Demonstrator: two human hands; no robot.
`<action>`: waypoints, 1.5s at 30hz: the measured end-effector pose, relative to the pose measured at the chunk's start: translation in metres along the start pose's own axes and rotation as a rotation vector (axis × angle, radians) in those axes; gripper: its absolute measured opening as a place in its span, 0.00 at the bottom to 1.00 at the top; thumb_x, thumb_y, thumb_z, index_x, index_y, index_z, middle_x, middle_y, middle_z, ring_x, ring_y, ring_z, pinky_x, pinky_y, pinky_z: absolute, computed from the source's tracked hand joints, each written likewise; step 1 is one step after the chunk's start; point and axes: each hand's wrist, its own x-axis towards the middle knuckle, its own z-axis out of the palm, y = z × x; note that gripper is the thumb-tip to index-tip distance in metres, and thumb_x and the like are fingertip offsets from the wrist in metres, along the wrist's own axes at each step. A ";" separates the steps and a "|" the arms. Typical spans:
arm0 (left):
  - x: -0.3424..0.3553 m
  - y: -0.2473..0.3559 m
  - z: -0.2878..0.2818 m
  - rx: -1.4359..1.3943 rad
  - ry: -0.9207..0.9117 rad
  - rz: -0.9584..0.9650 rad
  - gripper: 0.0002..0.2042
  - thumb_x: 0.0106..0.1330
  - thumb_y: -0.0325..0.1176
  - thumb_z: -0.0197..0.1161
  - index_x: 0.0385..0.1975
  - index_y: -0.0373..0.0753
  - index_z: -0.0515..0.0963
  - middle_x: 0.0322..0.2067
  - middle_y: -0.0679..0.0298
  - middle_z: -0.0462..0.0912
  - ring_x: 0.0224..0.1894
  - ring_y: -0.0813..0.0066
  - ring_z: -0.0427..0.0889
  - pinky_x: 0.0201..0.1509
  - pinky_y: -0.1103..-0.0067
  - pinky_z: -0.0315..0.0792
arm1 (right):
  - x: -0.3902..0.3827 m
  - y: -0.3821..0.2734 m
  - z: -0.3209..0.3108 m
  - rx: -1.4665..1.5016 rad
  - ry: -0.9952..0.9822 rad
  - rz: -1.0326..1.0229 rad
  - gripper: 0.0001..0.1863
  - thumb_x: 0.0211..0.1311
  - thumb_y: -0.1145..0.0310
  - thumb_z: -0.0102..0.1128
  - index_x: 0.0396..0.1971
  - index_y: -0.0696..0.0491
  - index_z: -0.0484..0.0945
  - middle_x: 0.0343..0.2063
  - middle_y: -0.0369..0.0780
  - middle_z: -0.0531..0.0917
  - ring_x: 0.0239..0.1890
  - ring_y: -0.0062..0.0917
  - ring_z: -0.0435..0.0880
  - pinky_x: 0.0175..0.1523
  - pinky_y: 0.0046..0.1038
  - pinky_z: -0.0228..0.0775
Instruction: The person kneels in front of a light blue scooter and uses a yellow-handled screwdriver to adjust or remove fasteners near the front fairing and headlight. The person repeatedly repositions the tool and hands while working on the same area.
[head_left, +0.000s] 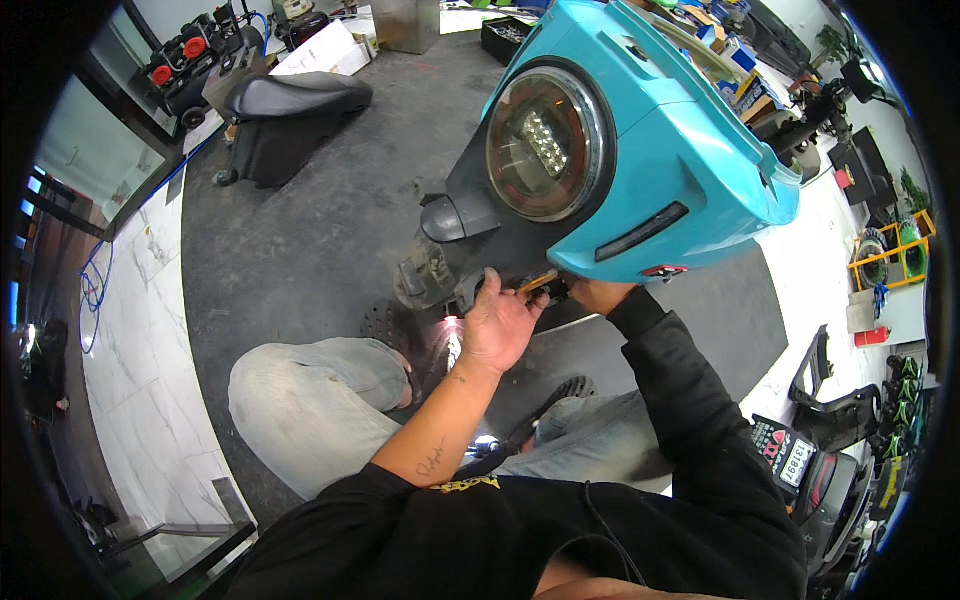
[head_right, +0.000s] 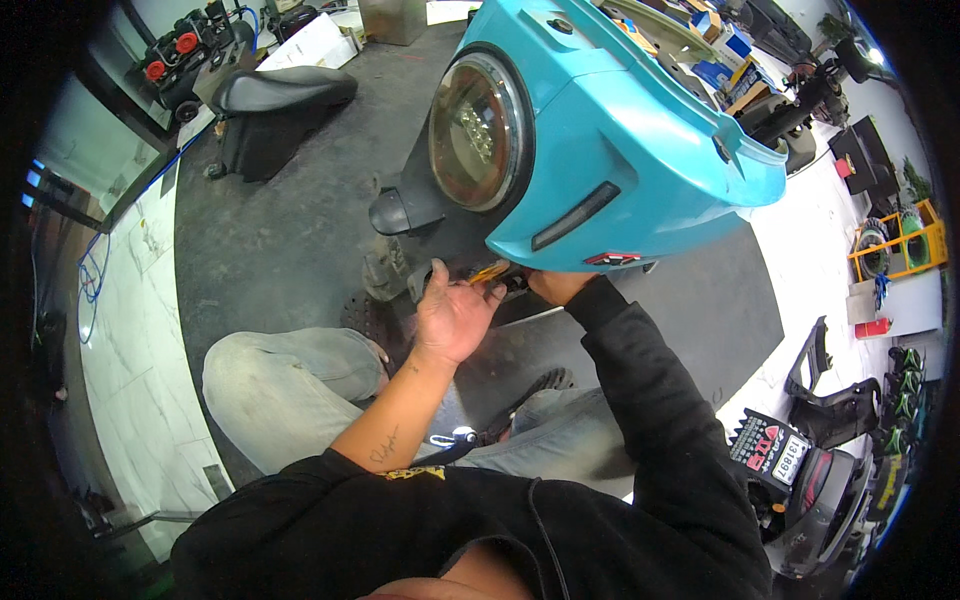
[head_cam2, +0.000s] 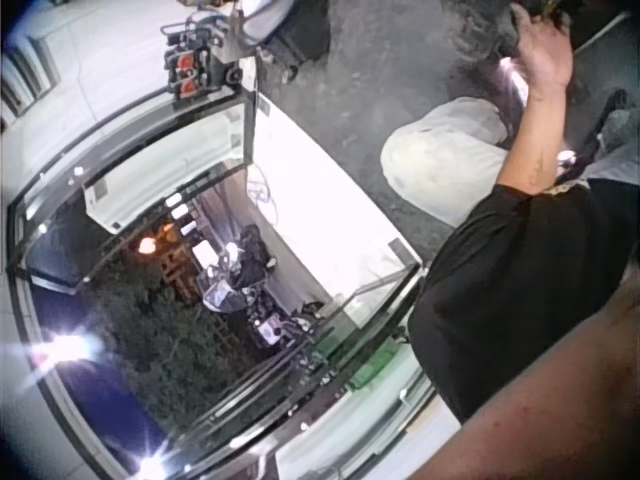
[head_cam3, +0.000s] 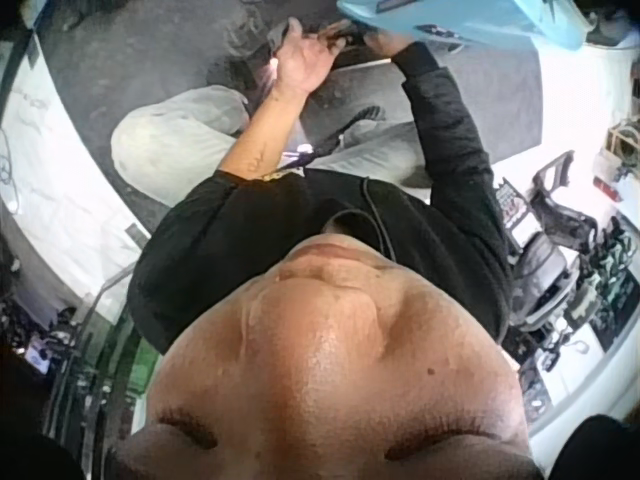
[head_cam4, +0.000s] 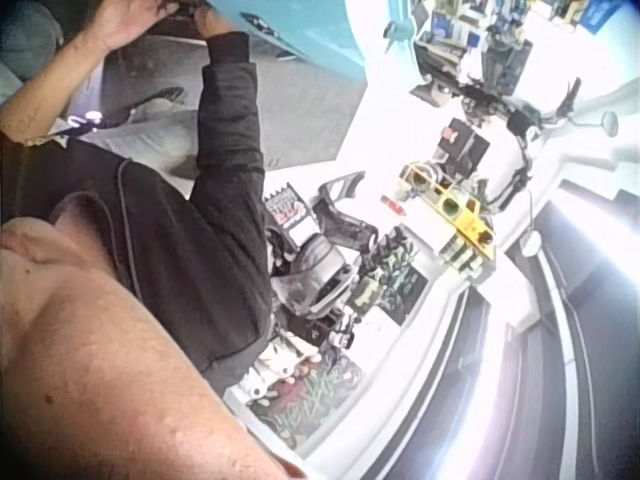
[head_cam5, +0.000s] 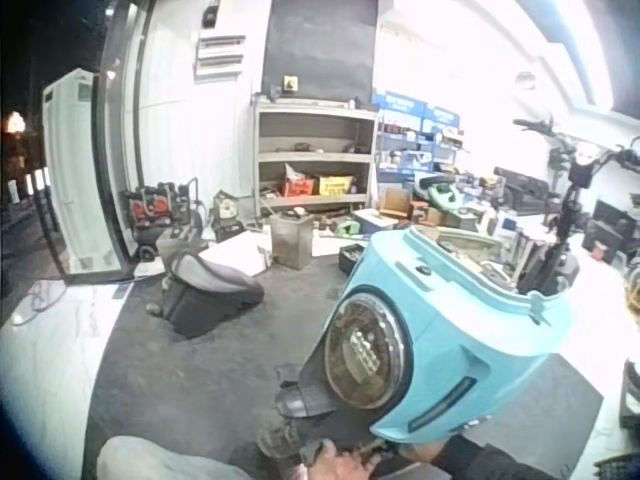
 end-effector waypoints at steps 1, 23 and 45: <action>0.000 0.000 0.000 -0.005 0.003 0.007 0.18 0.68 0.52 0.64 0.41 0.43 0.79 0.48 0.60 0.82 0.57 0.61 0.76 0.61 0.66 0.68 | 0.001 -0.001 -0.004 0.008 0.010 -0.018 0.13 0.49 0.71 0.65 0.38 0.51 0.84 0.31 0.42 0.84 0.33 0.42 0.83 0.40 0.42 0.75; 0.003 0.005 -0.005 0.043 -0.155 -0.051 0.22 0.69 0.53 0.61 0.52 0.43 0.77 0.55 0.61 0.80 0.60 0.65 0.74 0.61 0.65 0.66 | 0.008 -0.024 -0.008 0.307 -0.105 0.143 0.12 0.63 0.66 0.63 0.43 0.54 0.81 0.34 0.49 0.84 0.36 0.46 0.83 0.41 0.42 0.74; 0.005 0.001 -0.008 0.004 -0.127 0.023 0.24 0.69 0.51 0.63 0.50 0.34 0.76 0.54 0.51 0.79 0.59 0.58 0.75 0.66 0.67 0.67 | 0.003 -0.039 -0.002 0.210 0.018 0.201 0.11 0.56 0.72 0.62 0.40 0.55 0.82 0.31 0.49 0.83 0.35 0.48 0.81 0.42 0.45 0.73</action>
